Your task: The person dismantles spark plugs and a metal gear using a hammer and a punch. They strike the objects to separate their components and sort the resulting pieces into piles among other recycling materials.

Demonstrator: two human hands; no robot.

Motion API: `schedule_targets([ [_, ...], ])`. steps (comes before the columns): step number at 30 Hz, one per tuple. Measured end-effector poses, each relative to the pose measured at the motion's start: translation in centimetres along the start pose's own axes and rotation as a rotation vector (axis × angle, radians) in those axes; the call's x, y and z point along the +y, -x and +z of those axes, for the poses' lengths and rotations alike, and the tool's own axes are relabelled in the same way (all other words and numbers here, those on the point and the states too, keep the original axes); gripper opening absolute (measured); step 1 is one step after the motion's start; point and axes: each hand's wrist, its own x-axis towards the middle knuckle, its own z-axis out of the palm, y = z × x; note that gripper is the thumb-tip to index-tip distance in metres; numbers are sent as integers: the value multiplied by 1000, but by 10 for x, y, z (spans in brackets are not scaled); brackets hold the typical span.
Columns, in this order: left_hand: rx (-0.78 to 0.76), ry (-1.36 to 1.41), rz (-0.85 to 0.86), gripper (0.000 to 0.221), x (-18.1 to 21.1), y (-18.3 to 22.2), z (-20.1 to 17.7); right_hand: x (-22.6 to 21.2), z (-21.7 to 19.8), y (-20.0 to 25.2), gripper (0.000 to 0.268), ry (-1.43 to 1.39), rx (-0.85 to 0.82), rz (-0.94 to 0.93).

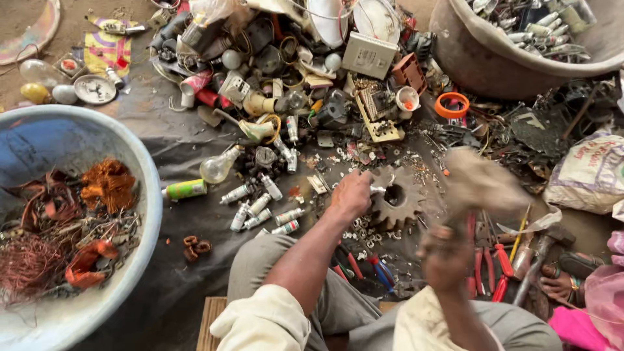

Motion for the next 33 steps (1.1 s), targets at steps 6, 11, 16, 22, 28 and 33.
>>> schedule_targets([
  [6, 15, -19, 2, 33, 12, -5, -17, 24, 2, -8, 46, 1326, 224, 209],
  [11, -79, -22, -148, 31, 25, 4, -23, -15, 16, 25, 34, 887, 68, -58],
  [16, -46, -18, -70, 35, 20, 9, -21, 27, -1, 11, 34, 1290, 5, -384],
  [22, -46, -119, -47, 34, 6, -19, -15, 24, 0, -12, 39, 1066, 295, 323],
  [28, -131, -25, -101, 30, 0, -13, -14, -2, 16, 17, 37, 851, 57, -48],
  [33, -147, -1, -135, 38, 0, -12, -13, 34, -17, -1, 42, 1318, 66, -153],
])
